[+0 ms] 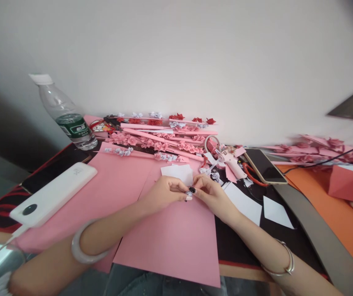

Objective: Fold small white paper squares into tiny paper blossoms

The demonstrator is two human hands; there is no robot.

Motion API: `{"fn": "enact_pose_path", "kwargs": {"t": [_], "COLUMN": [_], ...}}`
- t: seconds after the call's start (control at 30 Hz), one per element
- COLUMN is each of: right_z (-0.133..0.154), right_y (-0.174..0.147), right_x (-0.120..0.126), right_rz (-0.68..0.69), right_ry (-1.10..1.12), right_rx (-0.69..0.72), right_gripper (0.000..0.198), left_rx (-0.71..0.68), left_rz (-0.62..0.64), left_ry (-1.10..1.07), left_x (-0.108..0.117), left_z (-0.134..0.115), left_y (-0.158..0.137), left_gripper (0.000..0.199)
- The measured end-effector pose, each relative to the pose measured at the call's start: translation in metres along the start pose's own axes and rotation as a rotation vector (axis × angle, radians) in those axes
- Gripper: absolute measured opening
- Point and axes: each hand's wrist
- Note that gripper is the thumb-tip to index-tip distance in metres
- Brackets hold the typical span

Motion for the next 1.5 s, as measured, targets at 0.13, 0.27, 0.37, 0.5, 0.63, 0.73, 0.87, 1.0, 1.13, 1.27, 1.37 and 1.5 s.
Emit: {"fn": "enact_pose_path", "kwargs": {"t": [0.13, 0.27, 0.37, 0.5, 0.63, 0.73, 0.87, 1.0, 1.13, 1.27, 1.37, 1.5], "right_z": [-0.002, -0.002, -0.001, -0.001, -0.001, 0.000, 0.002, 0.003, 0.005, 0.008, 0.011, 0.011], "right_y": [-0.001, -0.001, 0.000, -0.001, -0.001, 0.000, 0.001, 0.000, 0.000, 0.000, -0.001, -0.004], "right_x": [0.000, 0.000, 0.001, 0.001, 0.002, 0.002, 0.002, 0.000, 0.000, 0.001, 0.000, -0.002], "right_rz": [0.013, 0.037, 0.057, 0.055, 0.070, 0.086, 0.104, 0.097, 0.063, -0.001, -0.044, -0.079], "right_ry": [-0.037, -0.064, -0.066, -0.077, -0.069, -0.056, -0.066, -0.100, -0.061, 0.071, 0.093, 0.007], "right_rx": [0.001, 0.001, -0.008, -0.014, -0.004, -0.004, -0.018, -0.024, -0.010, -0.019, 0.006, 0.039], "right_gripper": [0.030, 0.035, 0.036, 0.032, 0.030, 0.030, 0.029, 0.025, 0.027, 0.029, 0.025, 0.016], "left_rx": [-0.004, -0.002, -0.007, -0.016, -0.016, -0.016, -0.016, -0.039, -0.050, -0.047, -0.089, -0.114], "left_rz": [0.018, 0.036, 0.043, 0.045, 0.040, 0.051, 0.108, 0.157, 0.151, 0.071, 0.018, 0.006], "left_ry": [0.018, 0.026, 0.032, 0.053, 0.049, 0.057, 0.061, 0.072, 0.059, 0.057, 0.025, -0.017], "left_x": [0.000, 0.000, 0.000, 0.002, 0.002, 0.002, 0.002, 0.000, 0.000, 0.003, 0.006, 0.008], "left_z": [-0.001, -0.001, -0.001, -0.001, 0.000, 0.002, 0.004, 0.004, 0.003, 0.003, 0.001, 0.001], "left_y": [-0.002, -0.003, -0.003, -0.002, -0.001, -0.001, -0.001, -0.003, -0.002, 0.000, 0.002, 0.003], "left_gripper": [0.014, 0.013, 0.013, 0.013, 0.012, 0.013, 0.012, 0.007, 0.013, 0.022, 0.019, 0.018]}}
Point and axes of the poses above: each hand's wrist, its own y-axis towards the middle knuckle, its own x-axis out of the back of the hand, z = x × y
